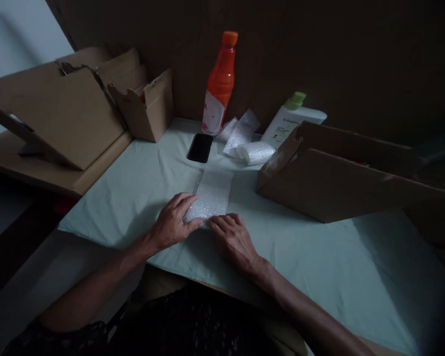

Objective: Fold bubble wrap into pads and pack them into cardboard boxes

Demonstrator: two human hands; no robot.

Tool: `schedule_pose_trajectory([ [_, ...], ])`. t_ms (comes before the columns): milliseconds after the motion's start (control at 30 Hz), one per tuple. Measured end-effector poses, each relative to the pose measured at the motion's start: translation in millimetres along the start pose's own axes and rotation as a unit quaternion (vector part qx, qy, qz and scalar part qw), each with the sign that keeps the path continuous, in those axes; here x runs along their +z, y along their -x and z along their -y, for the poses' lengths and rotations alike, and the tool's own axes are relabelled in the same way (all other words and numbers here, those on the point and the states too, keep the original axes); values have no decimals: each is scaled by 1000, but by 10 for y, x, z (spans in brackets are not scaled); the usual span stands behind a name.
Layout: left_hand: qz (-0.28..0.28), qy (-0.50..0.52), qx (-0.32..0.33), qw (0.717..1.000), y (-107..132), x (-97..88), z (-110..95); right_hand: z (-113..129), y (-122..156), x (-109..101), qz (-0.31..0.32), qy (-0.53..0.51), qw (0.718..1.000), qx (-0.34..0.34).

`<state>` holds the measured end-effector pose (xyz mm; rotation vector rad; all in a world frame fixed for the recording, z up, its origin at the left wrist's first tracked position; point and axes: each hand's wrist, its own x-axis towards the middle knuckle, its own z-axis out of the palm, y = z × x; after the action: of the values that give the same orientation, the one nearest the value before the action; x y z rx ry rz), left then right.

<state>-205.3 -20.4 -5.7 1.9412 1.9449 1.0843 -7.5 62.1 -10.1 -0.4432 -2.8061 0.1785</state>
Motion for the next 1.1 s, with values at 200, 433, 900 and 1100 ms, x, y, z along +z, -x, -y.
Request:
schedule_pose_trajectory([
  [200, 77, 36, 33, 996, 295, -143, -88, -23, 44, -181, 29, -159, 984, 75],
  [433, 68, 97, -64, 991, 161, 41, -24, -4, 232, -184, -77, -36, 994, 68],
  [900, 45, 10, 83, 995, 282, -66, -70, -101, 178, -96, -25, -150, 985, 82],
  [1100, 41, 14, -32, 999, 89, 53, 11, -86, 183, -141, -76, -50, 990, 104],
])
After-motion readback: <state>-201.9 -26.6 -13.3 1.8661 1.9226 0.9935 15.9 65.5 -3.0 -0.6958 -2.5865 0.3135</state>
